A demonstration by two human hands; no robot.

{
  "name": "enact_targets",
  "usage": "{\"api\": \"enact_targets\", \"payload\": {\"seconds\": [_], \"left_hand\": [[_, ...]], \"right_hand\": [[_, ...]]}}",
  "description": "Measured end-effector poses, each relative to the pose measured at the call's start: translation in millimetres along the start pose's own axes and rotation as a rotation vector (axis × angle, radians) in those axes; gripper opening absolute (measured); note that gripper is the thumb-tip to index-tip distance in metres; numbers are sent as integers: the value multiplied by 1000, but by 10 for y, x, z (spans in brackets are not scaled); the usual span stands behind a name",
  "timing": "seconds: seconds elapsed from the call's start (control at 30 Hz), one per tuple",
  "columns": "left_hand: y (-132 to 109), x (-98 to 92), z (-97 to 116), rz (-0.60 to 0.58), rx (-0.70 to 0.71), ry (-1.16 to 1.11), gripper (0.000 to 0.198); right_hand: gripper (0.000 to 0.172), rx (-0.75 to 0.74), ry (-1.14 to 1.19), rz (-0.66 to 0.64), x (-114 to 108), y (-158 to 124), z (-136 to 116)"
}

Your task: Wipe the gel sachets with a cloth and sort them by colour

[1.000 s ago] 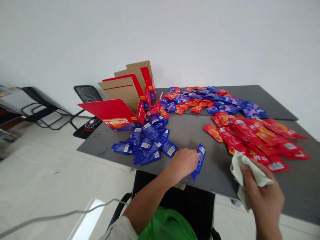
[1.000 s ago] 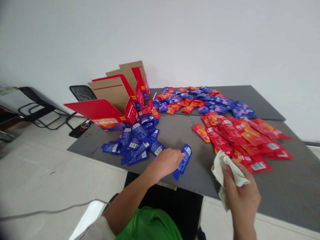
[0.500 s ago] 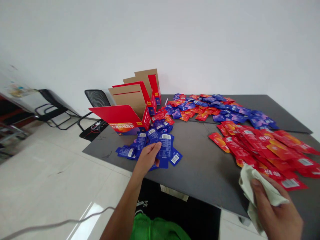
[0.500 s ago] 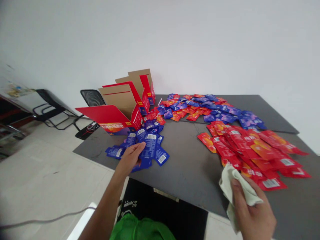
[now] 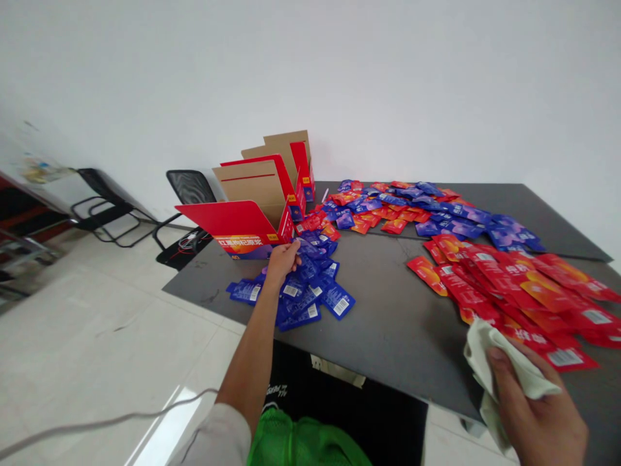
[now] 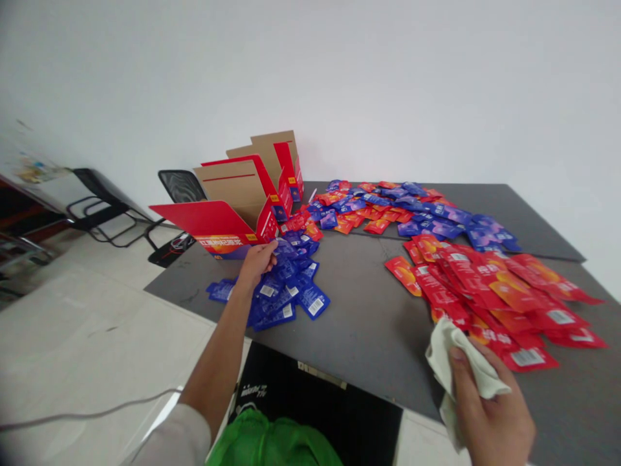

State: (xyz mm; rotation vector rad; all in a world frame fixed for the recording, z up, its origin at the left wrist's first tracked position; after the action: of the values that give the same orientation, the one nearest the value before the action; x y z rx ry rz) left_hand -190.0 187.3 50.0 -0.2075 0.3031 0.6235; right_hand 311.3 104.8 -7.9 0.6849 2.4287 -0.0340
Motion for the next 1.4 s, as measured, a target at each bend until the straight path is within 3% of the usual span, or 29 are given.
{"api": "enact_targets", "payload": {"seconds": [0.33,0.67,1.17,1.4], "left_hand": [[287,17,-58,-43,6,256,46],[450,-17,62,-72,-14,597,55],[565,-78,128,-7,52,924,51],[421,-87,148,39,141,988,49]], "right_hand": [[75,27,-11,-15,-15,-14,-61],[75,50,-25,-39,-14,-37,-58],[74,28,4,-7,-12,-67,-61],[74,31,-24,-56,-38,-95,-164]]}}
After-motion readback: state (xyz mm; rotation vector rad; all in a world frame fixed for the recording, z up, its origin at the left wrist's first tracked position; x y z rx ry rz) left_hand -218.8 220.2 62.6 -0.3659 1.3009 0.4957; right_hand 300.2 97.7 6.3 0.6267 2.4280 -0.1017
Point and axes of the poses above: each hand's wrist, its own y-axis towards the middle knuckle, its own x-axis out of the palm, z = x × y, the point moved 4 cm from there along y, towards the middle knuckle, and after that the axes turned 2 degrees about z, right-handed, at the moved point
